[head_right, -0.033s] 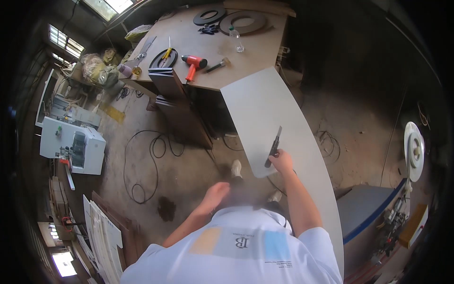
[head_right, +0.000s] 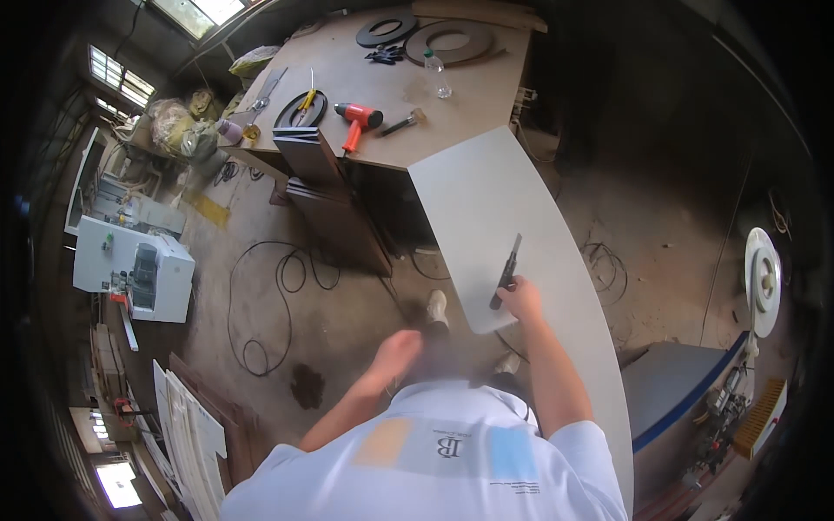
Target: The person prepares a large white furniture panel by applying and trimming edge banding. They use a utility knife to trim excess material along the curved edge of the panel, followed by a heat gun and a small roller to secure the edge.
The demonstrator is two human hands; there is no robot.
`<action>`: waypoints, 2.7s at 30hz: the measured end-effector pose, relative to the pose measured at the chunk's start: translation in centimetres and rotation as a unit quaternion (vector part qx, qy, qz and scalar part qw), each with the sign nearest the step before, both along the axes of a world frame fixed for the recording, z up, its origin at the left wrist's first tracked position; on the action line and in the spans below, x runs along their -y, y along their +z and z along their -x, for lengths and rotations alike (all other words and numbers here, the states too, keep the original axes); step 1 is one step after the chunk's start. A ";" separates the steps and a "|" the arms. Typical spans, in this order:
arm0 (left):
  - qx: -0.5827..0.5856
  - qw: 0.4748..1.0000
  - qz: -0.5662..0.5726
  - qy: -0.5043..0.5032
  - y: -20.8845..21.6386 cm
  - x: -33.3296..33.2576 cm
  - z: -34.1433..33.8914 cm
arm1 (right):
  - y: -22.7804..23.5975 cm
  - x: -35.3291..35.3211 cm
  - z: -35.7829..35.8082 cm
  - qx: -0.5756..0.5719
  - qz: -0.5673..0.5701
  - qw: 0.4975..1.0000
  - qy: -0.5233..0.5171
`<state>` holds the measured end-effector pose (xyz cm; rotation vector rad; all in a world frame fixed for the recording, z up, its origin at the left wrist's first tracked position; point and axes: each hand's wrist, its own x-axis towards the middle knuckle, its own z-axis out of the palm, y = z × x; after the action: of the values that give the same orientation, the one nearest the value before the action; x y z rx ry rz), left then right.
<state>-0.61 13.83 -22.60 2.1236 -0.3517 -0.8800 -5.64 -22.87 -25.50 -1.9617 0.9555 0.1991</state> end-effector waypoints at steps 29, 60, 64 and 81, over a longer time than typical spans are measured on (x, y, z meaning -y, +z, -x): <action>0.185 0.951 0.155 0.191 -6.8 12.7 -67.8 | 6.7 -10.5 5.6 -0.046 0.083 0.952 -0.292; 0.231 0.965 -0.081 0.095 1.6 -4.4 -9.0 | 6.3 -1.0 -20.7 0.137 0.071 0.986 0.060; 0.214 0.970 -0.060 0.095 -0.3 -5.1 -11.1 | 2.9 0.1 -35.9 0.186 -0.006 0.975 0.118; 0.279 0.955 -0.081 0.051 -2.2 -6.7 -14.4 | -1.7 3.3 -55.0 0.236 -0.076 0.962 0.114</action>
<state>13.77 20.54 -24.82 2.4995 -0.4609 -0.2365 49.40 -26.13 -27.21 -1.8545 0.3915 -0.0667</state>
